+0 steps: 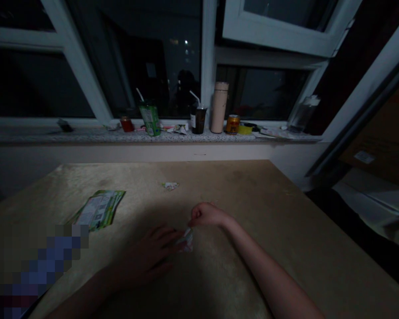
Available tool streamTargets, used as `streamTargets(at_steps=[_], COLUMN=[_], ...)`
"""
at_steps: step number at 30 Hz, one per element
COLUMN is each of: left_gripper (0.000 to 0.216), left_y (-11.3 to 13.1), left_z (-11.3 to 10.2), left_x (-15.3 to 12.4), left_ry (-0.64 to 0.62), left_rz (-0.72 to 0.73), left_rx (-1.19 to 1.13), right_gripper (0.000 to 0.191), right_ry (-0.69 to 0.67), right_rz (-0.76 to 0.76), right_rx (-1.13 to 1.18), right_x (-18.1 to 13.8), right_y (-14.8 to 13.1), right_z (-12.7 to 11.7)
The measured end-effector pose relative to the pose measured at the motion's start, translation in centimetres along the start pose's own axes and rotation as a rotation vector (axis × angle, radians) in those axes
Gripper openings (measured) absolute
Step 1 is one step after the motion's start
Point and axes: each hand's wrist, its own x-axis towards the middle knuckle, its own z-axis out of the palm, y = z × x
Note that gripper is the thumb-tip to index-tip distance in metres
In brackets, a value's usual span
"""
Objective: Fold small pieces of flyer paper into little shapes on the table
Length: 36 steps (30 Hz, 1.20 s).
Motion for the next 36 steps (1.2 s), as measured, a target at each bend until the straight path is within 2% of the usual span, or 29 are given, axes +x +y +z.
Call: streamTargets(at_steps=[5,11,15,18,20,22,29,36], left_gripper=[0.054,0.04,0.036,0.029,0.026,0.025,0.029,0.042], left_y=[-0.4,-1.1,-1.2,-1.3,-1.4,-1.5,-1.5,-1.5], left_z=[0.8,0.6,0.7,0.8,0.9,0.9,1.0,1.1], left_x=[0.0,0.1,0.2,0.4,0.5,0.6,0.5,-0.1], left_ry=[0.017,0.043,0.06,0.066,0.055,0.044,0.069,0.094], left_rz=[-0.031,-0.038,-0.06,-0.083,-0.079,-0.082,-0.151,-0.147], left_rx=[-0.028,-0.078,-0.089,-0.102,-0.107,-0.115,-0.205,-0.25], right_gripper=[0.022,0.019,0.016,0.011,0.012,0.012,0.015,0.016], right_ry=[0.038,0.118,0.226,0.293,0.286,0.269,0.355,0.38], right_rz=[-0.01,-0.003,-0.05,-0.136,-0.332,-0.427,-0.593,-0.628], right_rx=[-0.05,-0.121,-0.2,-0.269,-0.381,-0.423,-0.655,-0.642], right_x=[-0.4,-0.3,-1.5,-3.4,-4.6,-5.3,-4.4,-4.7], right_y=[-0.5,-0.3,-1.2,-2.3,-2.8,-3.0,-2.3,-2.1], right_z=[0.2,0.7,1.6,2.7,3.6,4.4,6.2,6.3])
